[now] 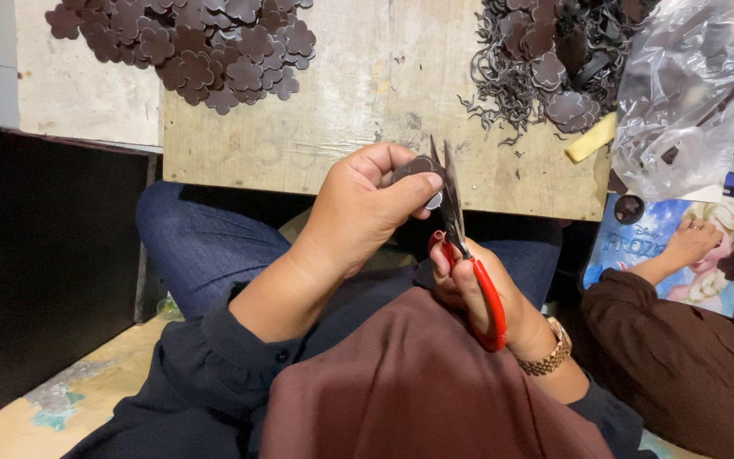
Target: The person trims the edges of dark brown flower-shaped craft pieces using red-handled scissors. They pick up each piece, trim the edges, and place the finished pieces into a pile on the table.
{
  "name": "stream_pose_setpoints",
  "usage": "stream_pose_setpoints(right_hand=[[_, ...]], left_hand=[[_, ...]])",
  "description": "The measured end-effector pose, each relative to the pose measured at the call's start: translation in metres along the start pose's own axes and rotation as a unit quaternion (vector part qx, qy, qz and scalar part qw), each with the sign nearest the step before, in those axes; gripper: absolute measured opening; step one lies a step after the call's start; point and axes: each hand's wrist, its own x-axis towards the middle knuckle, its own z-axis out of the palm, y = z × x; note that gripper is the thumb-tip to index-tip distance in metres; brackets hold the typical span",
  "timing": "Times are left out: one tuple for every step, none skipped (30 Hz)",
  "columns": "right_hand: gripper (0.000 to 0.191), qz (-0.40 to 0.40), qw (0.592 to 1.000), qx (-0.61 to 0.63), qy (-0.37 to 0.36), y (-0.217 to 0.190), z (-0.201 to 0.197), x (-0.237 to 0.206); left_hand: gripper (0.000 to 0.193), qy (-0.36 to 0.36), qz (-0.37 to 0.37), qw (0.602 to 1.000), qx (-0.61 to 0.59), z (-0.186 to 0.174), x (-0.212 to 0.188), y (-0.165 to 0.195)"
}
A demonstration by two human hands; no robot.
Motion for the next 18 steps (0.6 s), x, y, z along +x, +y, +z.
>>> stream_pose_setpoints(right_hand=[[0.057,0.001,1.0,0.005,-0.001,0.0004,0.0002,0.0003],[0.057,0.003,1.0,0.01,-0.002,0.0006,0.0002,0.0004],[0.059,0.003,1.0,0.001,0.001,0.0008,0.0,0.0003],[0.061,0.004,1.0,-0.009,0.003,0.001,-0.0001,0.0005],[0.063,0.005,1.0,-0.017,0.006,0.0013,-0.0003,0.0005],[0.065,0.001,1.0,-0.021,0.003,0.0019,-0.0004,0.0012],[0.067,-0.003,1.0,-0.025,0.0,0.0027,-0.0004,0.0027],[0.07,-0.007,1.0,-0.029,-0.003,0.0032,-0.0004,0.0035],[0.071,-0.01,0.999,-0.034,-0.009,0.003,-0.0009,0.0036],[0.073,-0.013,0.999,-0.039,-0.015,0.0025,-0.0015,0.0036],[0.075,-0.016,0.999,-0.044,-0.021,0.0021,-0.0018,0.0037],[0.074,-0.016,0.999,-0.036,-0.019,0.0022,-0.0017,0.0042],[0.073,-0.015,0.999,-0.027,-0.018,0.0021,-0.0015,0.0049],[0.073,-0.014,1.0,-0.019,-0.016,0.002,-0.0011,0.0051],[0.072,-0.01,1.0,-0.025,-0.007,0.0013,-0.0012,0.0043],[0.071,-0.006,0.999,-0.031,0.002,0.0001,-0.0013,0.0031],[0.07,-0.002,0.999,-0.037,0.01,-0.0004,-0.0012,0.0022],[0.069,-0.001,0.999,-0.032,0.011,-0.0009,-0.0009,0.0018]], left_hand=[[0.008,0.0,0.001,1.0,0.001,0.0001,-0.0002,0.0002],[0.008,0.0,0.003,1.0,0.003,0.0002,-0.0005,0.0004],[0.008,0.0,0.004,1.0,0.003,0.0004,-0.0007,0.0002],[0.008,-0.001,0.009,1.0,0.001,0.001,-0.0007,0.0],[0.008,-0.001,0.013,1.0,-0.001,0.002,-0.0006,-0.0007],[0.009,-0.002,0.017,1.0,-0.003,0.0026,-0.0005,-0.0012],[0.009,0.001,0.006,1.0,-0.004,0.0028,-0.0002,-0.0014],[0.009,0.003,-0.005,1.0,-0.006,0.003,0.0002,-0.0016],[0.009,0.005,-0.017,1.0,-0.007,0.0032,0.0005,-0.0017],[0.009,-0.002,-0.013,1.0,-0.006,0.0039,0.0002,-0.0022],[0.009,-0.009,-0.01,1.0,-0.005,0.0051,-0.0004,-0.003],[0.009,-0.016,-0.007,1.0,-0.005,0.0057,-0.0008,-0.0033],[0.009,-0.014,-0.01,1.0,-0.005,0.0058,-0.0006,-0.0029],[0.009,-0.013,-0.014,1.0,-0.005,0.0056,-0.0003,-0.0025],[0.009,-0.012,-0.016,1.0,-0.005,0.0056,0.0002,-0.002],[0.009,-0.012,-0.015,1.0,-0.008,0.0057,0.0007,-0.0015],[0.009,-0.012,-0.015,1.0,-0.011,0.0057,0.0007,-0.0014],[0.009,-0.01,-0.014,1.0,-0.013,0.0056,0.0007,-0.001]])
